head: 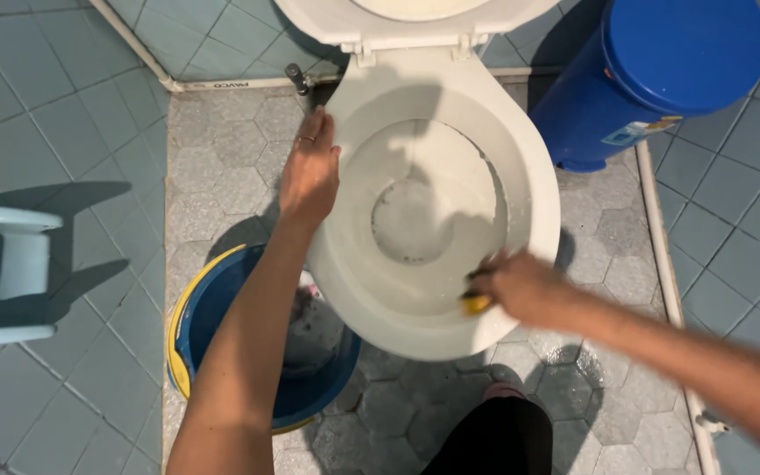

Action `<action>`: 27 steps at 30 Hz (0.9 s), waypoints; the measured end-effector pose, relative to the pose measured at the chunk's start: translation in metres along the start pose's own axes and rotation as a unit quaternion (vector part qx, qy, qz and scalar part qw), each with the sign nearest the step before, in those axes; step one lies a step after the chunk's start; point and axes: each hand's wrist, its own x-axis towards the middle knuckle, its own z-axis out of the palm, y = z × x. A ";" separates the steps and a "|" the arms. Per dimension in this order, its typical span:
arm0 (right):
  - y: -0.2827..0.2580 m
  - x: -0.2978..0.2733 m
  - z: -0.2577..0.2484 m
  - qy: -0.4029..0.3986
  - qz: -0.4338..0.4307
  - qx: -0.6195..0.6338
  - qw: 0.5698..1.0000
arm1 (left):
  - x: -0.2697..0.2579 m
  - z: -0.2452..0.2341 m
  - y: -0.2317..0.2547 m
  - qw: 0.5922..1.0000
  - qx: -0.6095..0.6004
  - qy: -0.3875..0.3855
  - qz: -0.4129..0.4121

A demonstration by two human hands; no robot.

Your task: Cleaning the surfaces of a toilet using a sponge and soapy water.

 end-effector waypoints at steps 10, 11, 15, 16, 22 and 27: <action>0.058 0.165 -0.171 0.281 -0.167 -0.498 0.803 | 0.002 0.007 -0.003 0.999 0.051 0.010 0.005; 0.047 0.180 -0.176 0.350 -0.271 -0.468 0.765 | 0.003 0.006 -0.002 0.999 0.049 0.006 -0.002; 0.020 0.206 -0.182 0.460 -0.400 -0.368 0.702 | 0.007 0.002 0.004 0.999 0.040 -0.021 -0.021; 0.028 0.207 -0.177 0.460 -0.401 -0.367 0.702 | 0.007 0.001 0.006 0.999 0.041 -0.022 -0.022; 0.094 0.184 -0.143 0.457 -0.271 -0.190 0.826 | 0.011 -0.004 0.009 0.998 0.029 -0.032 -0.044; 0.104 0.119 -0.117 0.439 -0.132 0.016 0.889 | 0.017 -0.005 0.012 0.997 0.023 -0.023 -0.064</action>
